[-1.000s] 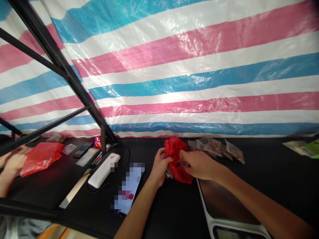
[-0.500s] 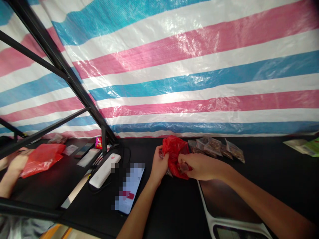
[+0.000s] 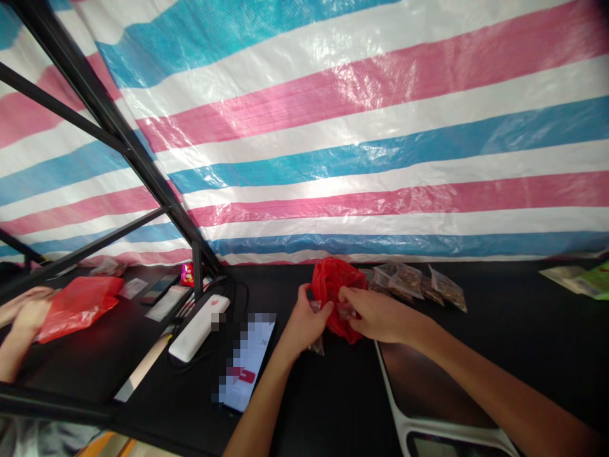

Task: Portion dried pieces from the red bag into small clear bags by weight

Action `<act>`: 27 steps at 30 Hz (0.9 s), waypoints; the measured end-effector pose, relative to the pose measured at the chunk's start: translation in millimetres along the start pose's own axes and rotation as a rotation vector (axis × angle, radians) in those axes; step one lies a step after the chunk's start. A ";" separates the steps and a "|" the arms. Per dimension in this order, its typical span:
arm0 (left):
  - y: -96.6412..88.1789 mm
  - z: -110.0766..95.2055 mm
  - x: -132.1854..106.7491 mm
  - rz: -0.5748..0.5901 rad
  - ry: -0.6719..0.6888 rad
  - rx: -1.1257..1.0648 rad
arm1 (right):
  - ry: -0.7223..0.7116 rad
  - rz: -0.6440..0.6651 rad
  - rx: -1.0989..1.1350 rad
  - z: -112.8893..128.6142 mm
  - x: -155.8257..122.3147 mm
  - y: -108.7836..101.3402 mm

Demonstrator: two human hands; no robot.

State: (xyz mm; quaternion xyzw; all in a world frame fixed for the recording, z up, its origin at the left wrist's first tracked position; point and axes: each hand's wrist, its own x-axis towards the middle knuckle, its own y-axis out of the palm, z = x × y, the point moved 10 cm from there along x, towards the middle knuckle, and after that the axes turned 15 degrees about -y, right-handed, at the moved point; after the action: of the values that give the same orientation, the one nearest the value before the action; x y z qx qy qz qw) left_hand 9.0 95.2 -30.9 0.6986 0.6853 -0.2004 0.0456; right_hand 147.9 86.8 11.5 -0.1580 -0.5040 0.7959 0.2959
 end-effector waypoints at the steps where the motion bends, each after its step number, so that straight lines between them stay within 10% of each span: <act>1: 4.7 0.7 -1.6 0.046 -0.012 -0.018 | 0.010 -0.009 -0.005 -1.8 0.0 -0.6; 12: 20.0 -3.7 -9.9 0.271 0.020 -0.110 | 0.114 -0.006 -0.122 -21.5 -1.8 -11.9; 27: 7.4 -0.5 1.8 0.019 0.046 -0.180 | -0.019 0.070 0.130 -8.1 -3.6 2.6</act>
State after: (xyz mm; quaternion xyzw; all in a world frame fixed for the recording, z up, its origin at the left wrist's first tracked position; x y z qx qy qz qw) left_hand 16.3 96.7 -32.6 0.7026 0.6947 -0.1215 0.0946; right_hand 154.3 89.5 5.4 -0.1484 -0.4483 0.8382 0.2727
